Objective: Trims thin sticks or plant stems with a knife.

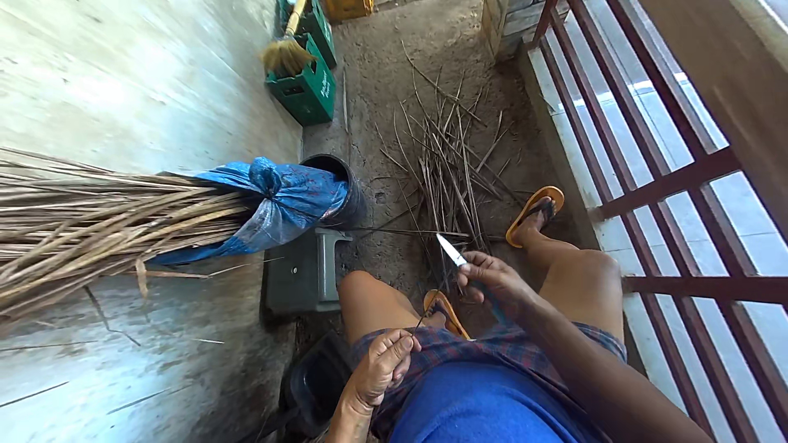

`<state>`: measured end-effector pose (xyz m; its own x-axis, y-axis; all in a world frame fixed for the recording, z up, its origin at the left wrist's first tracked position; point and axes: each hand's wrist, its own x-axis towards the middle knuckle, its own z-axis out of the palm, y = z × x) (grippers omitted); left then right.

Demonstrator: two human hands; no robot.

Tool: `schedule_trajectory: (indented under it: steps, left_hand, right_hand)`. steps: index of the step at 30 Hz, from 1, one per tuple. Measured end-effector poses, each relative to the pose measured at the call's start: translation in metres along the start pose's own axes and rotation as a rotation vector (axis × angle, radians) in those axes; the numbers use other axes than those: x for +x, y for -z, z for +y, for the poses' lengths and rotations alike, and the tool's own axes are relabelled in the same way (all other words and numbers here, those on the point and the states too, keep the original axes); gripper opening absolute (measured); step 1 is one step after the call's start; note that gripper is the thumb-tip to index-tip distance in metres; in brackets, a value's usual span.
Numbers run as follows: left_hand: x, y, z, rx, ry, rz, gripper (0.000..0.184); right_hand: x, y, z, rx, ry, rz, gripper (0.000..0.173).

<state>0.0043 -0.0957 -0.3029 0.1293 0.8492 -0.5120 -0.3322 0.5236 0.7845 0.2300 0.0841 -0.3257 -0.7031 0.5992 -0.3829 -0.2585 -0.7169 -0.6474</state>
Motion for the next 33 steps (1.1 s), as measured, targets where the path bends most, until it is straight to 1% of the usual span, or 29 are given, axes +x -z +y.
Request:
schedule_trajectory:
  steps: [2, 6, 7, 11, 13, 15, 18, 20, 22, 26, 29, 31, 33]
  left_hand:
    - [-0.002, 0.004, -0.002, 0.004, 0.012, 0.009, 0.02]
    - [-0.004, 0.006, -0.008, -0.008, 0.033, 0.031, 0.02]
    - [-0.004, 0.005, -0.009, -0.017, 0.025, 0.022, 0.019]
    - [-0.011, 0.006, -0.009, -0.025, 0.021, 0.005, 0.018]
    - [-0.015, 0.012, -0.012, -0.02, 0.03, 0.02, 0.018]
    - [-0.018, 0.017, -0.015, -0.033, 0.044, 0.075, 0.019]
    - [-0.016, 0.015, -0.014, -0.087, 0.068, 0.171, 0.021]
    - [-0.011, 0.01, -0.012, -0.146, 0.072, 0.19, 0.025]
    - [-0.003, 0.004, -0.011, -0.192, 0.065, 0.18, 0.029]
    - [0.013, -0.008, -0.007, -0.177, 0.05, 0.128, 0.029]
    - [0.02, -0.014, -0.003, -0.17, 0.055, 0.114, 0.028]
    - [0.022, -0.014, 0.0, -0.176, 0.05, 0.096, 0.028]
    - [0.021, -0.013, 0.0, -0.174, 0.049, 0.081, 0.027]
  right_hand:
    - [0.003, 0.004, -0.004, 0.055, -0.016, -0.006, 0.013]
    - [-0.003, -0.007, 0.01, 0.073, -0.032, -0.108, 0.025]
    - [-0.004, -0.008, 0.013, 0.073, -0.026, -0.112, 0.025]
    - [0.002, -0.003, 0.003, 0.059, 0.005, 0.006, 0.013]
    - [0.008, 0.007, -0.004, 0.075, -0.002, 0.09, 0.015]
    - [0.013, 0.018, -0.006, 0.075, -0.031, 0.12, 0.016]
    - [0.011, 0.014, 0.003, -0.016, -0.035, 0.064, 0.016]
    - [0.008, 0.006, 0.011, -0.053, 0.001, 0.01, 0.017]
    - [0.005, -0.002, 0.019, -0.109, 0.026, -0.081, 0.018]
    - [0.006, -0.016, 0.041, -0.253, -0.028, -0.264, 0.024]
    - [0.003, -0.029, 0.049, -0.296, -0.095, -0.326, 0.031]
    - [0.001, -0.032, 0.052, -0.278, -0.087, -0.341, 0.027]
    - [0.0, -0.031, 0.052, -0.23, -0.053, -0.303, 0.02]
